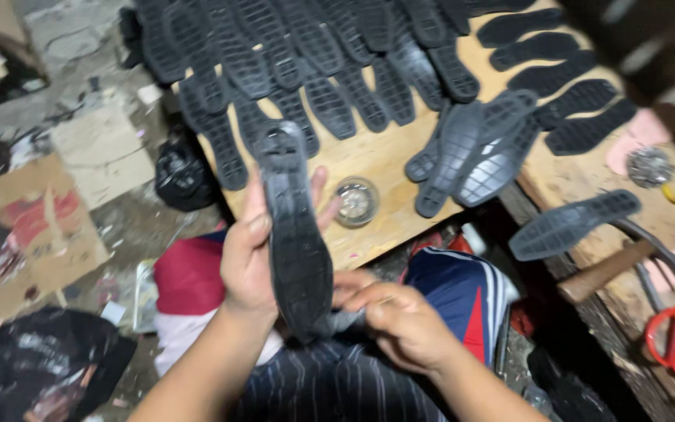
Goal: The person holds a rubber shoe sole in one hand and applies glue to its textured surface with a small brush dipped in a glue container, then places the coated sole on the workbench and picks up the next sole to repeat the process.
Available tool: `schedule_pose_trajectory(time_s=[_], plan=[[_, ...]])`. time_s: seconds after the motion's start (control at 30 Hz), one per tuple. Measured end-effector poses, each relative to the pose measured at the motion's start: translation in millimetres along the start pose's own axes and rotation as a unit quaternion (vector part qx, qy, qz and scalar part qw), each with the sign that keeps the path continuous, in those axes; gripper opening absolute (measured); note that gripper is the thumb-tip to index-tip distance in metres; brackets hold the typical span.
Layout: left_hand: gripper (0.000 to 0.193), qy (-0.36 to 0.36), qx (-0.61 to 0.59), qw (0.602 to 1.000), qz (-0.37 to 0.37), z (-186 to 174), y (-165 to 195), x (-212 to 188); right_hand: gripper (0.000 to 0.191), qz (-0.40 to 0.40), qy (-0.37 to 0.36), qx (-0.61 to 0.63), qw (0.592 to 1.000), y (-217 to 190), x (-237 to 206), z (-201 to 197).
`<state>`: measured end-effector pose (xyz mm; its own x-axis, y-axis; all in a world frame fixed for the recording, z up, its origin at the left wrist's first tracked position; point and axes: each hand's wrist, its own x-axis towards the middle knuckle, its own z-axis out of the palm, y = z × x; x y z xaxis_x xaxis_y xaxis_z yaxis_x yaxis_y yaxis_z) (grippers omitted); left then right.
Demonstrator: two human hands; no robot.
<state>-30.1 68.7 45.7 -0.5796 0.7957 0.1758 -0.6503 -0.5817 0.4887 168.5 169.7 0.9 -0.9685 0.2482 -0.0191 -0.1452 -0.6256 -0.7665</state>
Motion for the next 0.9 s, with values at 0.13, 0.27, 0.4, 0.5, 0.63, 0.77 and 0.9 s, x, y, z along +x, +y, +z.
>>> schedule_pose_trajectory(time_s=[0.13,0.27,0.4,0.5,0.63,0.77,0.9], plan=[[0.077,0.048,0.125,0.988,0.078,10,-3,6,0.026,0.041,0.04,0.106,0.993,12,-9,-18],[0.047,0.158,0.194,0.962,0.109,3,-13,18,0.027,-0.015,0.063,0.132,0.989,4,-23,-40],[0.026,0.202,0.29,0.933,0.067,-13,-20,32,0.028,-0.027,0.095,0.136,0.986,1,-36,-57],[0.025,0.173,0.327,0.929,-0.01,-21,-19,42,0.025,-0.048,0.128,0.142,0.98,-1,-42,-73],[0.026,0.135,0.378,0.911,-0.096,-23,-19,60,0.025,-0.089,0.168,0.156,0.969,-12,-45,-98],[0.029,0.165,0.323,0.917,-0.168,-21,-22,71,0.024,-0.134,0.139,0.126,0.973,-26,-50,-113],[0.031,0.074,0.021,0.985,-0.154,-14,-41,72,0.022,-0.125,0.15,0.141,0.971,-22,-51,-110]])
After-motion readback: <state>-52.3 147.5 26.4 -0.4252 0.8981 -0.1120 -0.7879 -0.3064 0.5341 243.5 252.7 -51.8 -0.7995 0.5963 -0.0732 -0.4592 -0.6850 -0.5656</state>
